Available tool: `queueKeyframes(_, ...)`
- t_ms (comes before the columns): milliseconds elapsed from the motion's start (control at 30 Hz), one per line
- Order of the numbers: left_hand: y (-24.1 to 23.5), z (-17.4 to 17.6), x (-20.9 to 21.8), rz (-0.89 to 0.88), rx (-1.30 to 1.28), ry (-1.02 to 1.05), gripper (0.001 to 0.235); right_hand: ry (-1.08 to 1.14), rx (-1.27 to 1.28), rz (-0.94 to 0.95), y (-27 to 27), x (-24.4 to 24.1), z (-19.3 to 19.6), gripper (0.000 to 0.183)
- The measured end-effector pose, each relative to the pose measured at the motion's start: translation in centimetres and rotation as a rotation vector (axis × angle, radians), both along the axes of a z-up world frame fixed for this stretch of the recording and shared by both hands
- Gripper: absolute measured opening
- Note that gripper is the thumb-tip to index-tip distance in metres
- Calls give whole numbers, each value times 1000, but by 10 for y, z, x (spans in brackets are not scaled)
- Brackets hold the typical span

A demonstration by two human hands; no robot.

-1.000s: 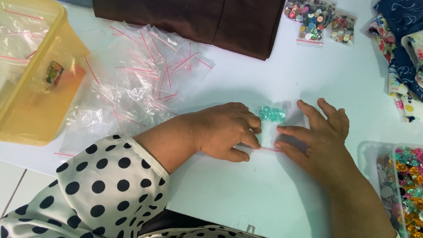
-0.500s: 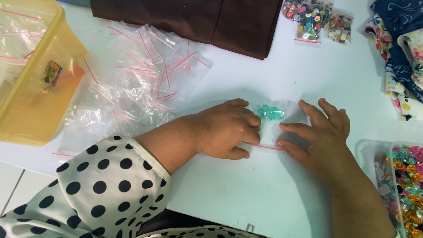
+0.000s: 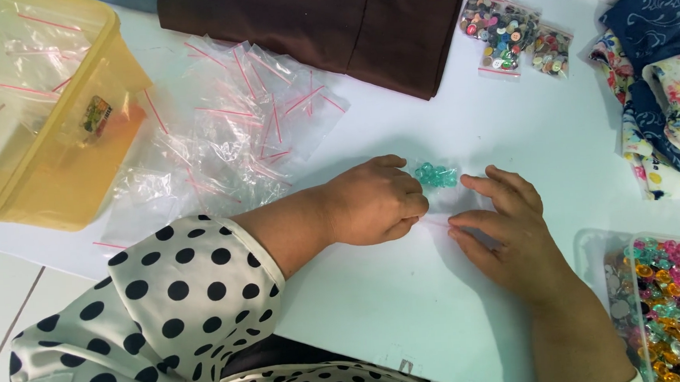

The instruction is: The person sorts small colorful beads from a container, arranges them into groups on the table, and places them into small zip-lock bags. The person seals the bags and places them into a yellow container.

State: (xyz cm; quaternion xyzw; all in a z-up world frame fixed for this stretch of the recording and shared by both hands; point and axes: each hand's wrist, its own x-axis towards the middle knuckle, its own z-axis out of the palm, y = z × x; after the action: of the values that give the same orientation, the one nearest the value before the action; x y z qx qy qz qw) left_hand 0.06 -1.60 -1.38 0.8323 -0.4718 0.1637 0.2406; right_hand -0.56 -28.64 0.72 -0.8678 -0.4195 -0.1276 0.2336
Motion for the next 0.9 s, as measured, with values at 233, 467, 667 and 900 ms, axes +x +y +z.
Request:
queueKeyframes(233,-2,4,-2,131,95,96,7,99,-6,-87,0,0,0,8)
queueKeyframes(467,1,26,-7,64,-120,165,8,160,238,-54,2,-7,19,5)
queueKeyframes(667,-11,47,-29,-126,-736,708,8,534,686,116,2,-18,27,13)
queueKeyframes(900,-6,30,-12,39,-685,831,5,591,560,-150,12,-15,27,16)
